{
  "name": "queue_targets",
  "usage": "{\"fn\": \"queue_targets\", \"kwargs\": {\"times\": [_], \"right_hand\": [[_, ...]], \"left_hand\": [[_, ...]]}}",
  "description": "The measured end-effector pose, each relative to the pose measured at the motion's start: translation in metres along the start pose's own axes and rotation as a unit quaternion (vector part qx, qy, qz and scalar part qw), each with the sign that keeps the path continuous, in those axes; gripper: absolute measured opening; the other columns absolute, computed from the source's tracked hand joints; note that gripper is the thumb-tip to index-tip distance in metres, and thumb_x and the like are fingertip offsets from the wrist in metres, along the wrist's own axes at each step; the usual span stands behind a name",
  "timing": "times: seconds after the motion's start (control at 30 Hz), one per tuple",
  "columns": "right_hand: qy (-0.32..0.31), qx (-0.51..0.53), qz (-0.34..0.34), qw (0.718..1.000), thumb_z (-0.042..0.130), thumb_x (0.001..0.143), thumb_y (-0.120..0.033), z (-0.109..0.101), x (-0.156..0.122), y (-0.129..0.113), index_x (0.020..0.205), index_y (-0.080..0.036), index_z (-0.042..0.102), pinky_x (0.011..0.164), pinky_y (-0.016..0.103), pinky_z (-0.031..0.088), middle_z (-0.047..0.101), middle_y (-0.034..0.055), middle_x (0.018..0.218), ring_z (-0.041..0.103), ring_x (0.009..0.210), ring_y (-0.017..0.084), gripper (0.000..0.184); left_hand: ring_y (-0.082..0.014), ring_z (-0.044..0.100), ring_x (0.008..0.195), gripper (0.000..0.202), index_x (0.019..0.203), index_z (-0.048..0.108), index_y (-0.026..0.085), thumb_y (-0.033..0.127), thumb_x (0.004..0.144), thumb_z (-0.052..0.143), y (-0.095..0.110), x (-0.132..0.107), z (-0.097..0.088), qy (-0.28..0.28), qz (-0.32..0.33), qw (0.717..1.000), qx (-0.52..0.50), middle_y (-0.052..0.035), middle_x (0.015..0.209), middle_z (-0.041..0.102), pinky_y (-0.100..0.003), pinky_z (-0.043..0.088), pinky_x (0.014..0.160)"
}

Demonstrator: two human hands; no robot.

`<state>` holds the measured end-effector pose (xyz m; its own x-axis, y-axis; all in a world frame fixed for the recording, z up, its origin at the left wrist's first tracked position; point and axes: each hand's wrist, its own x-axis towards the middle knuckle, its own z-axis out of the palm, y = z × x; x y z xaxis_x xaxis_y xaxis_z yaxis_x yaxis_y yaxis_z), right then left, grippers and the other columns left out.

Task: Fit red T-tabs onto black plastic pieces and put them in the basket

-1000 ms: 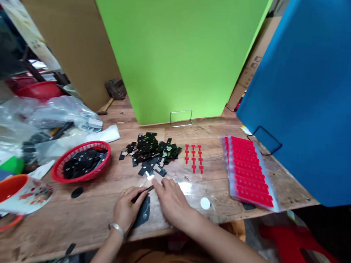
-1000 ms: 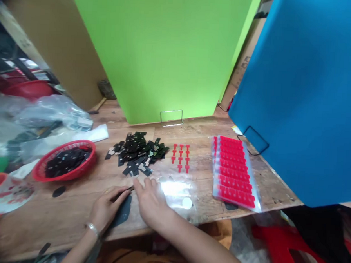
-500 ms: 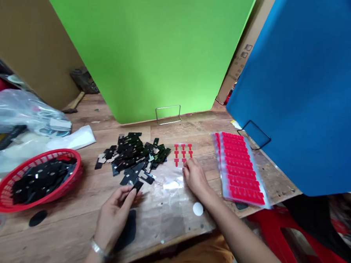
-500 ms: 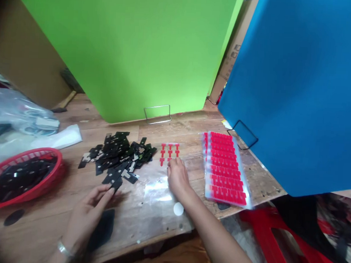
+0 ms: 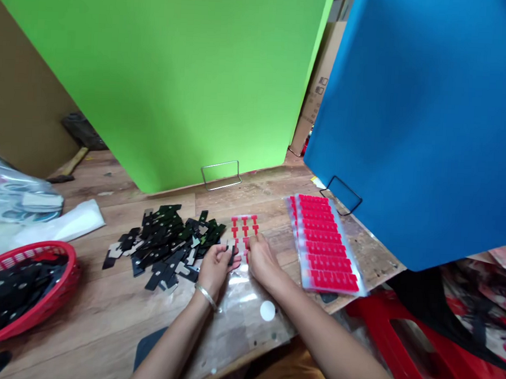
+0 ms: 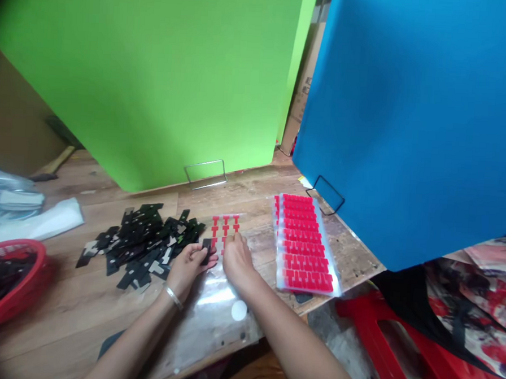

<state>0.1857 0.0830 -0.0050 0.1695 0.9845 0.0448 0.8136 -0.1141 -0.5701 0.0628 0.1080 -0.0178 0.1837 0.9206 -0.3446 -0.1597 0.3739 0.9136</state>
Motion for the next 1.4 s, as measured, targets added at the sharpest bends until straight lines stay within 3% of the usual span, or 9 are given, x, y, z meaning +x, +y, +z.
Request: {"fn": "queue_targets", "kwargs": {"times": [0.2,0.4,0.77,0.93,1.07,1.27,1.4], "right_hand": [[0.028,-0.103,-0.028,0.994,0.042,0.079,-0.009,0.009,-0.009,-0.001,0.079,-0.017,0.059,0.076,0.029,0.038,0.056,0.0106,0.091,0.048,0.089,0.022,0.019],[0.052,-0.092,-0.034,0.994,0.048,0.074,-0.013,0.012,-0.009,0.002,0.085,-0.017,0.058,0.078,0.032,0.038,0.055,0.0120,0.093,0.046,0.091,0.024,0.015],[0.058,-0.056,-0.043,0.996,0.045,0.068,-0.008,0.011,-0.005,0.005,0.076,-0.016,0.054,0.071,0.034,0.039,0.054,0.0123,0.084,0.046,0.081,0.024,0.015],[0.089,0.039,-0.044,0.994,0.044,0.067,-0.011,0.009,-0.006,0.016,0.067,-0.019,0.049,0.069,0.030,0.039,0.052,0.0048,0.073,0.047,0.074,0.019,0.009],[0.100,0.162,-0.007,0.982,0.045,0.069,-0.016,0.003,-0.008,0.022,0.068,-0.019,0.049,0.064,0.026,0.039,0.054,0.0005,0.069,0.050,0.066,0.015,0.006],[0.093,0.359,0.039,0.928,0.055,0.067,-0.020,-0.007,-0.021,0.014,0.071,-0.018,0.052,0.058,0.023,0.040,0.056,-0.0025,0.065,0.052,0.060,0.013,0.006],[0.067,0.453,0.053,0.888,0.060,0.065,-0.022,-0.009,-0.038,0.000,0.070,-0.018,0.052,0.054,0.020,0.040,0.054,-0.0045,0.063,0.052,0.057,0.010,0.010]], "left_hand": [[-0.0127,0.065,0.059,0.013,0.082,0.041,0.016,0.007,0.079,0.050,0.000,0.003,0.000,0.020,-0.019,1.000,0.000,-0.0035,0.069,0.066,-0.025,0.054,0.058],[-0.0123,0.065,0.057,0.014,0.080,0.042,0.015,0.007,0.078,0.053,0.002,0.001,0.002,0.026,-0.030,0.999,-0.009,-0.0049,0.069,0.066,-0.023,0.054,0.055],[-0.0119,0.065,0.056,0.014,0.080,0.042,0.015,0.007,0.078,0.052,-0.004,0.004,0.001,0.030,-0.033,0.999,-0.023,-0.0037,0.067,0.066,-0.023,0.054,0.054],[-0.0122,0.065,0.056,0.015,0.080,0.041,0.016,0.008,0.078,0.053,-0.005,0.003,0.001,0.036,-0.031,0.998,-0.029,-0.0036,0.067,0.066,-0.023,0.054,0.053],[-0.0127,0.065,0.055,0.016,0.080,0.042,0.016,0.009,0.076,0.056,-0.005,0.003,0.002,0.039,-0.028,0.998,-0.032,-0.0043,0.068,0.067,-0.023,0.053,0.052],[-0.0118,0.063,0.052,0.013,0.080,0.047,0.013,0.009,0.075,0.058,0.000,-0.004,0.003,0.030,-0.022,0.998,-0.041,-0.0056,0.064,0.066,-0.021,0.053,0.051],[-0.0118,0.064,0.055,0.018,0.085,0.052,0.011,0.007,0.071,0.061,0.009,-0.027,-0.001,-0.011,-0.027,0.997,-0.065,-0.0073,0.071,0.068,-0.023,0.054,0.058]]}}
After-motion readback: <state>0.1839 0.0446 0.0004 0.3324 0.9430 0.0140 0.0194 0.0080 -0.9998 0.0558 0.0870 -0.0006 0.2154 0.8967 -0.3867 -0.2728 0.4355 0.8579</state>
